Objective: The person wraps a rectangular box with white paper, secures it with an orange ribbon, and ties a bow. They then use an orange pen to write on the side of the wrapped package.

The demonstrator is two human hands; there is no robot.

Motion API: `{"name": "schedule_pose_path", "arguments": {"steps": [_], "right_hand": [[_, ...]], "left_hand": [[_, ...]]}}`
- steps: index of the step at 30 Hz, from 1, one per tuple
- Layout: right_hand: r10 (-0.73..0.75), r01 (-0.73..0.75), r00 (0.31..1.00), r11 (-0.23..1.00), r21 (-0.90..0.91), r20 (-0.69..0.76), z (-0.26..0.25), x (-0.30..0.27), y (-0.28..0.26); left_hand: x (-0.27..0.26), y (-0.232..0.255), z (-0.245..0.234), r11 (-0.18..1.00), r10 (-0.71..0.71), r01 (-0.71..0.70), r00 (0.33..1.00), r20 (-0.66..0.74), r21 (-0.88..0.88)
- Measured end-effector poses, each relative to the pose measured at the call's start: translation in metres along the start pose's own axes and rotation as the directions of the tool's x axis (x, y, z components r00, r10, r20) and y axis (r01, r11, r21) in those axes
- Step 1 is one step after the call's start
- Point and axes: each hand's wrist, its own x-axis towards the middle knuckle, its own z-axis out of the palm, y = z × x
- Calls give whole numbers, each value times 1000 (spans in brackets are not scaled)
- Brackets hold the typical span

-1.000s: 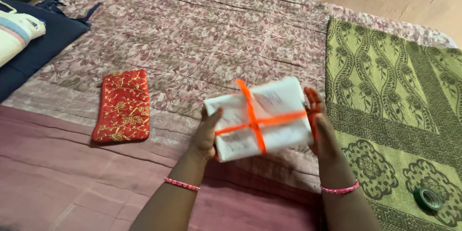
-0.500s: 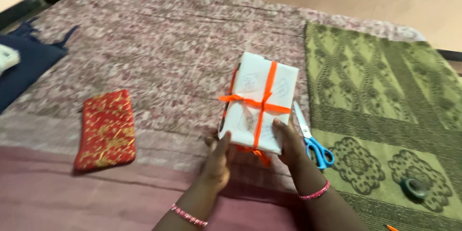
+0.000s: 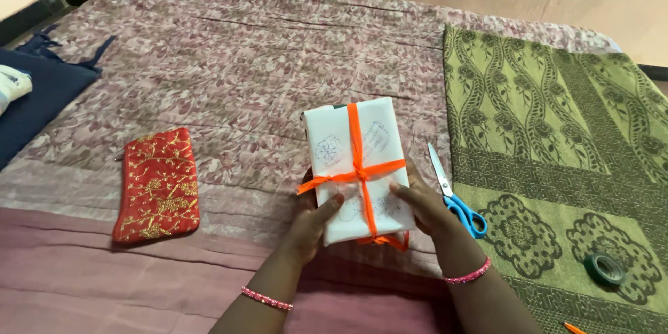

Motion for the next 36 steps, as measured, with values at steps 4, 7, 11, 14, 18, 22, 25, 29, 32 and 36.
{"name": "schedule_pose_path", "arguments": {"steps": [4, 7, 11, 14, 18, 22, 25, 29, 32, 36], "right_hand": [[-145, 132, 985, 982, 134, 98, -4, -3, -2], [-160, 157, 985, 986, 59, 57, 1, -1, -4], [-122, 119, 992, 991, 61, 41, 5, -5, -8], [-25, -4, 995, 955, 297, 95, 1, -5, -13], [72, -128, 985, 910, 394, 155, 1, 5, -9], [109, -157, 984, 909, 387, 143, 4, 13, 3], [107, -135, 989, 926, 352, 98, 6, 16, 7], [60, -75, 996, 953, 293, 60, 4, 11, 5], [45, -63, 997, 955, 290, 68, -6, 6, 7], [127, -137, 991, 932, 336, 49, -26, 19, 16]], "left_hand": [[-7, 12, 9, 995, 25, -18, 997, 74, -95], [-8, 14, 10, 996, 74, -70, 995, 70, -56], [-6, 8, 5, 997, 68, -65, 995, 67, -50], [-6, 18, 2, 985, 156, -143, 977, 143, -95], [-17, 42, 16, 959, 245, -181, 915, 320, -216], [-33, 52, 43, 972, 208, -127, 855, 475, -198], [-35, 53, 48, 972, 225, -172, 867, 445, -158], [-24, 47, 32, 970, 223, -188, 938, 265, -154], [-7, 37, 14, 986, 160, -162, 986, -41, -49], [5, 27, -6, 997, 69, -73, 973, -220, -11]]}}
